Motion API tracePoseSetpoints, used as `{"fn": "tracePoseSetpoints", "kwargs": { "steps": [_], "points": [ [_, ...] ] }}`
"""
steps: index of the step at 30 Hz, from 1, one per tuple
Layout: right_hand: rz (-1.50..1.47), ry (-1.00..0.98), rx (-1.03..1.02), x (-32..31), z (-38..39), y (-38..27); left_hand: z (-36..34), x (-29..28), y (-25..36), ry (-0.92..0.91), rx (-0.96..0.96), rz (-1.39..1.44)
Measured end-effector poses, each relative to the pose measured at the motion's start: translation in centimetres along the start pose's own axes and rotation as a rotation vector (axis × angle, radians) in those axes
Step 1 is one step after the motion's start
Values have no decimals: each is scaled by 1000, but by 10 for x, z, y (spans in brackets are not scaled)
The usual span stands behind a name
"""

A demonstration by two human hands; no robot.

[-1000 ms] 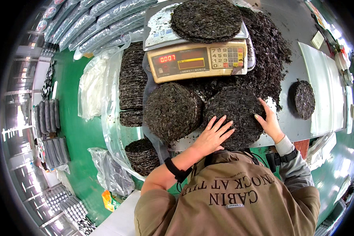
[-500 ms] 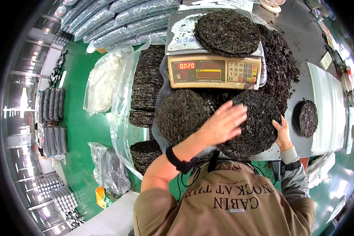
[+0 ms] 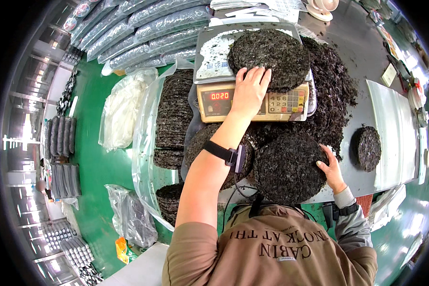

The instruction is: The person walks through a warehouse carrying a plastic bag, then uses a yellow utility knife to open a large package of dark, round compressed seaweed cakes. They remove the cakes and place them one by one onto a digital scale to weigh them, stacking the weighed cakes on the table.

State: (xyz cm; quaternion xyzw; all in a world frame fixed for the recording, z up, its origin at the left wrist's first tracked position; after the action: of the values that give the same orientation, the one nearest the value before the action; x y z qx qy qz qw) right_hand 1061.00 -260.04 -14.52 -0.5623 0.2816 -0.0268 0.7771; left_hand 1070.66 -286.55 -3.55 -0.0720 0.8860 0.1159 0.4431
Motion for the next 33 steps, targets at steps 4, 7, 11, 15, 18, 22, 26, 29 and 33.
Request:
{"fn": "tracePoseSetpoints", "kwargs": {
  "steps": [4,7,11,15,18,22,26,29,33],
  "points": [
    [-68,194,-74,-31,-18,-11,0,-43,18,147,108,251],
    [-28,354,-279,-63,-37,-61,-6,-87,8,450,-181,545],
    [255,400,-605,-61,-74,-164,-3,-58,-67,627,-647,972],
    [711,370,-841,-11,-124,-228,20,-16,-102,397,-930,642],
    [856,303,-900,14,-162,-235,2,-29,-76,366,-460,370],
    [1007,267,-983,54,-199,-232,10,-7,-68,84,-363,333],
    [1047,221,-959,70,-210,-217,12,-7,-63,40,-361,277],
    [997,283,-967,67,-204,-222,13,-6,-60,55,-331,256],
    [999,219,-878,70,-205,-220,13,-6,-60,49,-335,235]
  ]
}}
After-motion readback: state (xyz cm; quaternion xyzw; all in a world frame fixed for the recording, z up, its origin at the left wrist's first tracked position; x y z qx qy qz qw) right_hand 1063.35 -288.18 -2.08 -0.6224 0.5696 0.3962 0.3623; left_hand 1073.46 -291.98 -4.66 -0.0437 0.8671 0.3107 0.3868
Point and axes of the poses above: each hand's wrist, its own z-axis away from the middle knuckle, its own x-axis out of the palm, y = z × x, the point moved 8 cm from there along -z, towards the middle knuckle, and after that the axes turned 12 degrees about z, right-handed, at the moved point
